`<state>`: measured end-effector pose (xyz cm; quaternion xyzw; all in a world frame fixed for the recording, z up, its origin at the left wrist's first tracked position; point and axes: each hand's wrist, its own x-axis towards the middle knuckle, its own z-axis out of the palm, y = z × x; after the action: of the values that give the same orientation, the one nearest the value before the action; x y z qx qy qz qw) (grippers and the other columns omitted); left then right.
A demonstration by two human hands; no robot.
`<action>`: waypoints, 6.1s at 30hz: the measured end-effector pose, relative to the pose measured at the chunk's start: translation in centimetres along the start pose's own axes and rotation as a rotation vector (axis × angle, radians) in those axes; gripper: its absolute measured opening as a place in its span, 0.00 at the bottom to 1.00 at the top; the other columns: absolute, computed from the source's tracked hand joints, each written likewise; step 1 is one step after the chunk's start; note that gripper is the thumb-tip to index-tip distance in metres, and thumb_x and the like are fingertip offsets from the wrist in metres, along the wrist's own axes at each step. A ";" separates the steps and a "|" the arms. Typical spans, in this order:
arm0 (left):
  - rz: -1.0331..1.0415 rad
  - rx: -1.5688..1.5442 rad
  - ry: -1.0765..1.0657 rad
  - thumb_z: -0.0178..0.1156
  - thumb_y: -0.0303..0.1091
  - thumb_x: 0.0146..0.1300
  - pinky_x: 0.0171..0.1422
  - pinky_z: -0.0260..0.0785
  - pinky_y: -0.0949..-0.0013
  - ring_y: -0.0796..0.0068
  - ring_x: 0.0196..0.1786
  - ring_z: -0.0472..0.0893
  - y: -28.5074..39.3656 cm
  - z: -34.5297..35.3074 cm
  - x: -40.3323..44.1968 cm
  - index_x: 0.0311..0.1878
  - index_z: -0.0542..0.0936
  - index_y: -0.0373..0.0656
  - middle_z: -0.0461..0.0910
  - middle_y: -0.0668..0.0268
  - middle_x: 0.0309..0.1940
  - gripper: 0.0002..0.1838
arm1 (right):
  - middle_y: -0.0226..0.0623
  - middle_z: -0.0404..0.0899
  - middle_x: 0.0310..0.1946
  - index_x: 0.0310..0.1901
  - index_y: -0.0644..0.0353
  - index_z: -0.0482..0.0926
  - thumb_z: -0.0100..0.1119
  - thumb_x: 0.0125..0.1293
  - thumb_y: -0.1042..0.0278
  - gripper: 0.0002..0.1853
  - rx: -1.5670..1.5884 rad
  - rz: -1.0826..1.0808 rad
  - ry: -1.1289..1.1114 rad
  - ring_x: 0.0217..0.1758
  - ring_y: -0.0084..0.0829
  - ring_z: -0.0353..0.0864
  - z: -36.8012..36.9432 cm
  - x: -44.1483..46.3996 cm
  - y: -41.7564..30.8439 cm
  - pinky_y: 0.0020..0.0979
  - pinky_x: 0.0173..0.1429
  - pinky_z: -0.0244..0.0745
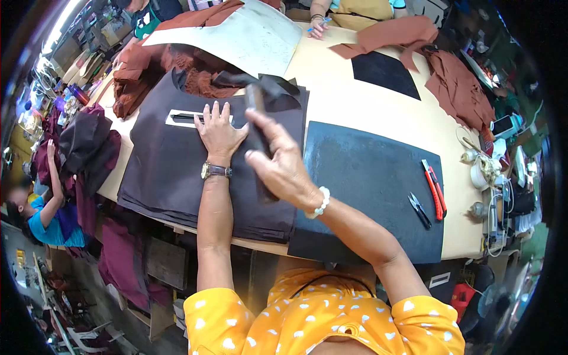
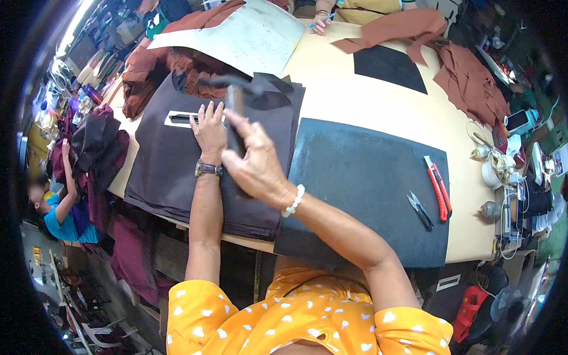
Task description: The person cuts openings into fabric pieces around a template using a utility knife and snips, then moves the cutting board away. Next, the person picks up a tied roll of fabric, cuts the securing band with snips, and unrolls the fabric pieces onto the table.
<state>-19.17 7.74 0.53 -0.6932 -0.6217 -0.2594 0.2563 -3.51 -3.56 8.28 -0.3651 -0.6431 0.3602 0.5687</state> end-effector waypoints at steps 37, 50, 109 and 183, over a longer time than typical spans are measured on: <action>0.111 0.332 -0.033 0.49 0.63 0.61 0.59 0.62 0.49 0.64 0.60 0.72 -0.5 1.1 0.1 0.56 0.76 0.53 0.74 0.69 0.58 0.30 | 0.52 0.48 0.70 0.68 0.65 0.52 0.43 0.60 0.31 0.47 -1.124 2.024 1.719 0.73 0.48 0.46 -36.5 -57.0 -1.0 0.60 0.68 0.42; 0.018 0.069 -0.126 0.47 0.64 0.61 0.67 0.42 0.33 0.51 0.72 0.51 -2.5 1.2 1.0 0.71 0.55 0.56 0.55 0.55 0.70 0.39 | 0.49 0.72 0.55 0.56 0.67 0.69 0.52 0.66 0.58 0.23 -1.189 1.007 2.107 0.57 0.46 0.72 -38.5 -55.9 -0.4 0.48 0.62 0.62; 0.715 -0.581 0.318 0.55 0.17 0.42 0.50 0.69 0.57 0.53 0.46 0.77 16.9 -15.9 14.8 0.48 0.77 0.45 0.78 0.55 0.39 0.25 | 0.39 0.80 0.41 0.43 0.58 0.79 0.51 0.45 0.88 0.21 -1.399 -0.452 0.589 0.52 0.40 0.76 -31.3 -10.9 -12.6 0.43 0.65 0.60; 0.919 -0.858 -0.592 0.45 0.57 0.65 0.71 0.38 0.37 0.53 0.72 0.51 27.1 -16.9 -16.5 0.67 0.63 0.53 0.54 0.57 0.70 0.30 | 0.29 0.81 0.32 0.44 0.62 0.79 0.57 0.65 0.66 0.11 0.083 0.480 1.070 0.23 0.18 0.78 -28.3 -27.7 -5.6 0.16 0.21 0.67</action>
<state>5.59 -18.37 0.85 -0.9678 -0.1512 -0.1474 -0.1370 26.74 -29.19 2.85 -0.6088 -0.1511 0.2693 0.7307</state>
